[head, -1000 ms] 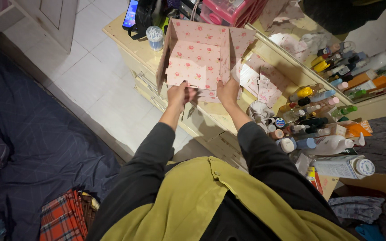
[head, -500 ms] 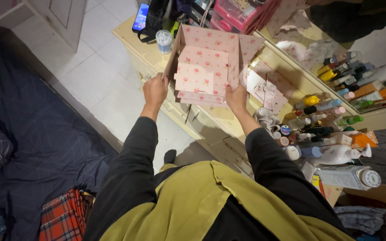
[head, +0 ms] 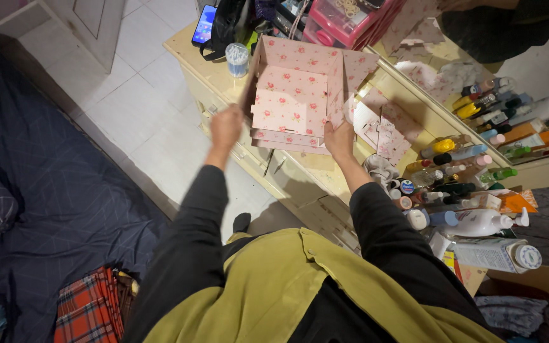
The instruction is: The person assembles a small pink floral-patterned cardboard box on a vanity table, then empties its contents onto the floor. The person folds the box flaps and places it on the table before moving to the floor to dump out small items.
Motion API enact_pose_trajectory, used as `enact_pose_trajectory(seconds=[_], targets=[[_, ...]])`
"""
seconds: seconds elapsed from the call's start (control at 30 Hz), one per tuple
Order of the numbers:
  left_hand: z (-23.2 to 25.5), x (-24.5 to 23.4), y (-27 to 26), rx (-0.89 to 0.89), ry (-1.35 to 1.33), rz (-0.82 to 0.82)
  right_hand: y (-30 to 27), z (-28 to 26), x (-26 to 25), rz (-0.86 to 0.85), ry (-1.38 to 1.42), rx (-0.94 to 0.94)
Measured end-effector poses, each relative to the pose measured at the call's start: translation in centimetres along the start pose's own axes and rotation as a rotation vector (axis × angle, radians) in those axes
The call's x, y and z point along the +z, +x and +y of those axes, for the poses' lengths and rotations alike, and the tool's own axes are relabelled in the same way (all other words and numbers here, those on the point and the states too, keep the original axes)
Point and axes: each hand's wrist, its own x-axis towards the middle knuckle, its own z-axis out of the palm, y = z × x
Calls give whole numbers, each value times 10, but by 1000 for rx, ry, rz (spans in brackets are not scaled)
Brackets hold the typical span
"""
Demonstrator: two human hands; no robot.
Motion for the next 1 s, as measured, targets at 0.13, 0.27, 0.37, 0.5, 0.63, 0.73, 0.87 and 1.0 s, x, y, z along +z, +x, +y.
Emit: enact_pose_trajectory(seconds=[0.13,0.27,0.37,0.5,0.63,0.73,0.87,1.0], targets=[[-21,-16,11,22,-3,-40,0,-2,4,67,-6,-162],[10,14,-2,-46,60,35,3,-4,11,-16,-7,-44],[24,25,-6,-117,40,67,0,-2,8,0,1,-75],[15,11,0,-138,52,70,-10,-2,6,52,38,-147],[-2,-20,-3,-73,7,168,-9,4,5,11,22,-82],[-23,-69,-6,-97,-49,203,-15,14,10,-20,48,-75],[-12,-125,9,-445,-440,147,-23,26,17,-72,22,45],[43,-151,41,-425,-886,72,-13,40,22,-19,83,-108]])
